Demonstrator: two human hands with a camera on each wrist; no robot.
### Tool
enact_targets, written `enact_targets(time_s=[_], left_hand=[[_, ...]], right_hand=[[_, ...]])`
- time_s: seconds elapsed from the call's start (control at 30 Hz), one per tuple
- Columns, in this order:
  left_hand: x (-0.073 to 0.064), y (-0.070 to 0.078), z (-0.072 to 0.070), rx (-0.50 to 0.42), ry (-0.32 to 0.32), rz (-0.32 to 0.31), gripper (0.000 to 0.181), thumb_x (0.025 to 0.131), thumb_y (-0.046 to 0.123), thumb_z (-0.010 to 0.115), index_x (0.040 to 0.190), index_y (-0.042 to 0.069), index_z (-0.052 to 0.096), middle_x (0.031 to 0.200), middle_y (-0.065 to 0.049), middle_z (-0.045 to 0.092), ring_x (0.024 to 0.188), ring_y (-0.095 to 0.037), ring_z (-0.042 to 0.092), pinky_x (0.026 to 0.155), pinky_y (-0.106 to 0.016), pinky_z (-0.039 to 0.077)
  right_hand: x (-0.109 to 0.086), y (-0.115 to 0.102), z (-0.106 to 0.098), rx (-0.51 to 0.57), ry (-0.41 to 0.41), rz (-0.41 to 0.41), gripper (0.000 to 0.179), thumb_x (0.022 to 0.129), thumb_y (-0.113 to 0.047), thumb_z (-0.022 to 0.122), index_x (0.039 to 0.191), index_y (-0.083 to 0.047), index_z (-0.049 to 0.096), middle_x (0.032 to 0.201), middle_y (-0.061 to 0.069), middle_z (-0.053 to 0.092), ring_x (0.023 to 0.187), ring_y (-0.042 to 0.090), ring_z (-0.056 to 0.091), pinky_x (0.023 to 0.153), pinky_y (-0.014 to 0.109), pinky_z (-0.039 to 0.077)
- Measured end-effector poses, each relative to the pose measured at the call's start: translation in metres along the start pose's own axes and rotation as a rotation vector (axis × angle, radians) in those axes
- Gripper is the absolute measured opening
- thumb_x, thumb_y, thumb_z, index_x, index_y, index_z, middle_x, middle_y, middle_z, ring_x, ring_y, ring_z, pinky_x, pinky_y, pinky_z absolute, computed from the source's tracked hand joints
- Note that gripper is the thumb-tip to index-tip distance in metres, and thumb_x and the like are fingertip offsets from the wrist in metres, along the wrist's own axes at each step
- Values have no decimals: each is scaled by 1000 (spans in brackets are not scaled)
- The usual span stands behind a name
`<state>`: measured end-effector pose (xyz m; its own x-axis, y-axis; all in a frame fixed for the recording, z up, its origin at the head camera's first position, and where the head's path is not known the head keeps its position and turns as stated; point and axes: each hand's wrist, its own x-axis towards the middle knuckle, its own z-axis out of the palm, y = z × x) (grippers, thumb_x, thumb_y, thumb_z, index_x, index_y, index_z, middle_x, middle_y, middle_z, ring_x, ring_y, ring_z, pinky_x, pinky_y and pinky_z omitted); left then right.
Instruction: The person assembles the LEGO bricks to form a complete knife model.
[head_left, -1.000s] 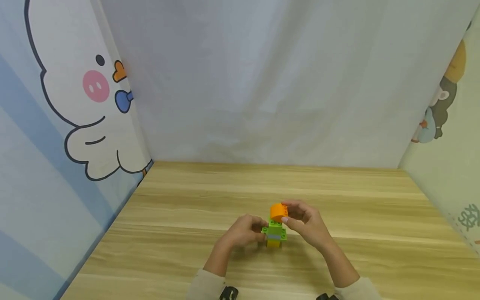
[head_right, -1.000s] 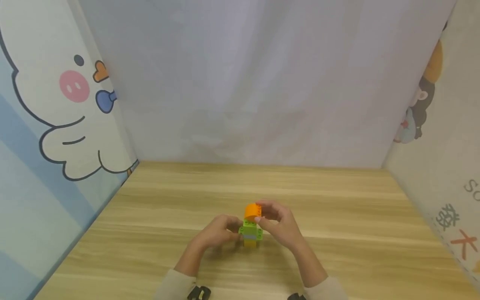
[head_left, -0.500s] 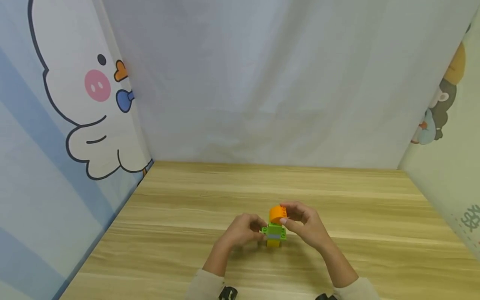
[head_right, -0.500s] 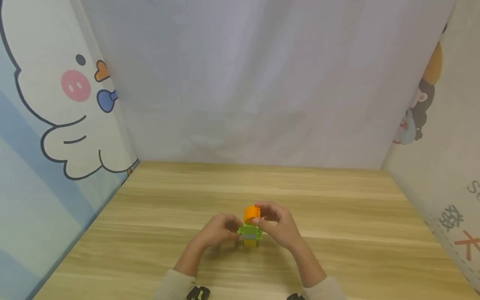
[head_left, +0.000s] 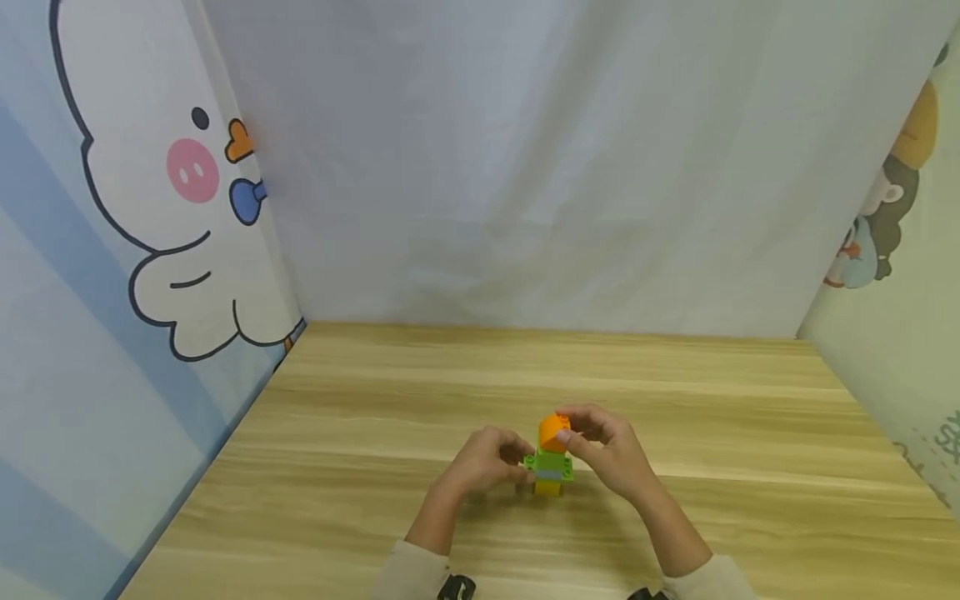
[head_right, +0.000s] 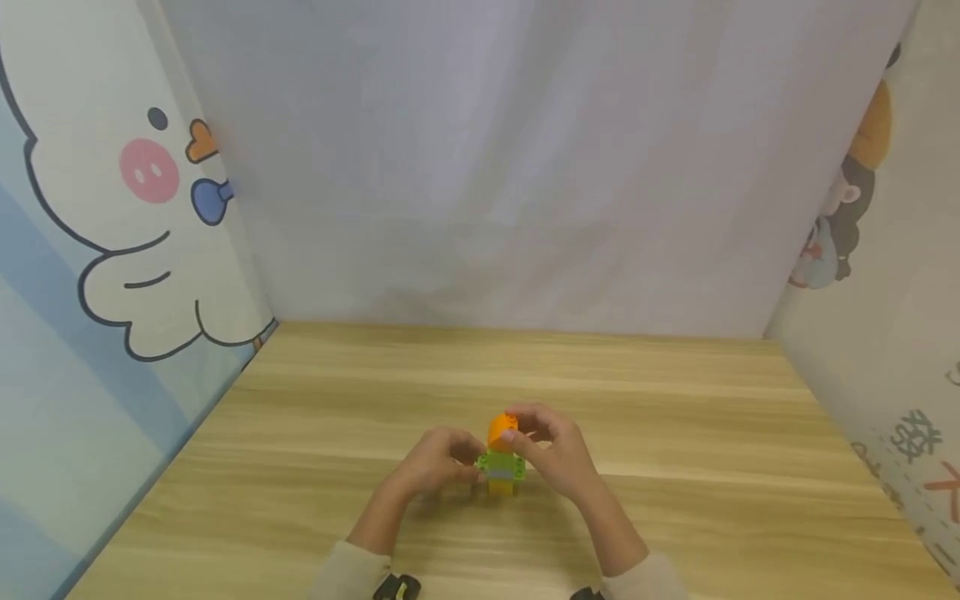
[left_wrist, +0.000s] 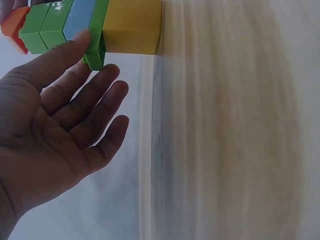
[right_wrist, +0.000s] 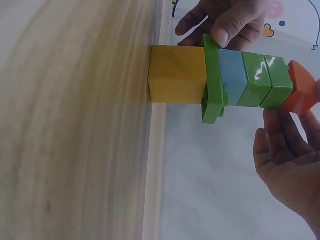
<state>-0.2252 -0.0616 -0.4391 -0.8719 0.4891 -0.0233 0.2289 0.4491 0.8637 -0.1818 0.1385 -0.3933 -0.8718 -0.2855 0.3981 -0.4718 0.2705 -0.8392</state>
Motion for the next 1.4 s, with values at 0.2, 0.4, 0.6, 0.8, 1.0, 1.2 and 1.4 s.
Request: enact_targets(time_s=[0.2,0.4,0.6,0.8,1.0,1.2,1.4], left_hand=[[-2,0,0,4,-4,-9,25,72,6,79,96,3,69,86,-1,65,79,-16,59,74,-34,50],[-1,0,-1,12,-13,-8,26,73,7,79,97,4,69,88,-1,66,81,-17,60,75,-36,50],[0,1,1,19,-17,-3,26,74,7,78,98,4,69,88,-1,66,81,-16,59,75,-35,50],[1,1,1,23,-28,22,26,75,7,77,99,3,69,88,-1,66,80,-15,60,74,-33,50],[2,0,2,20,-28,18,25,76,7,76,100,3,68,87,0,65,79,-15,59,73,-33,50],[1,1,3,12,-24,13,26,75,6,77,99,2,68,86,0,65,78,-15,59,72,-33,50],[1,-1,3,20,-18,13,25,76,7,77,99,4,69,85,3,65,78,-12,59,71,-30,49]], right_hand=[[-1,-1,3,-5,3,-54,24,86,7,58,110,10,57,97,16,65,85,18,60,74,34,50],[0,-7,3,-69,4,-73,25,85,7,61,109,7,59,94,14,66,81,17,60,75,38,49],[1,-10,0,-124,2,-77,24,84,5,63,108,5,60,93,13,66,81,16,61,76,41,49],[0,-8,2,-152,20,-130,26,80,6,67,105,7,61,94,13,66,83,15,60,73,48,50],[0,-9,1,-171,16,-142,25,80,8,66,105,8,61,92,13,66,81,16,60,72,34,51],[2,-11,0,-175,1,-120,25,80,7,67,104,10,61,92,16,66,79,19,61,69,30,51],[5,7,-3,-226,-13,-80,26,80,1,70,106,4,64,95,11,66,79,19,61,67,31,51]])
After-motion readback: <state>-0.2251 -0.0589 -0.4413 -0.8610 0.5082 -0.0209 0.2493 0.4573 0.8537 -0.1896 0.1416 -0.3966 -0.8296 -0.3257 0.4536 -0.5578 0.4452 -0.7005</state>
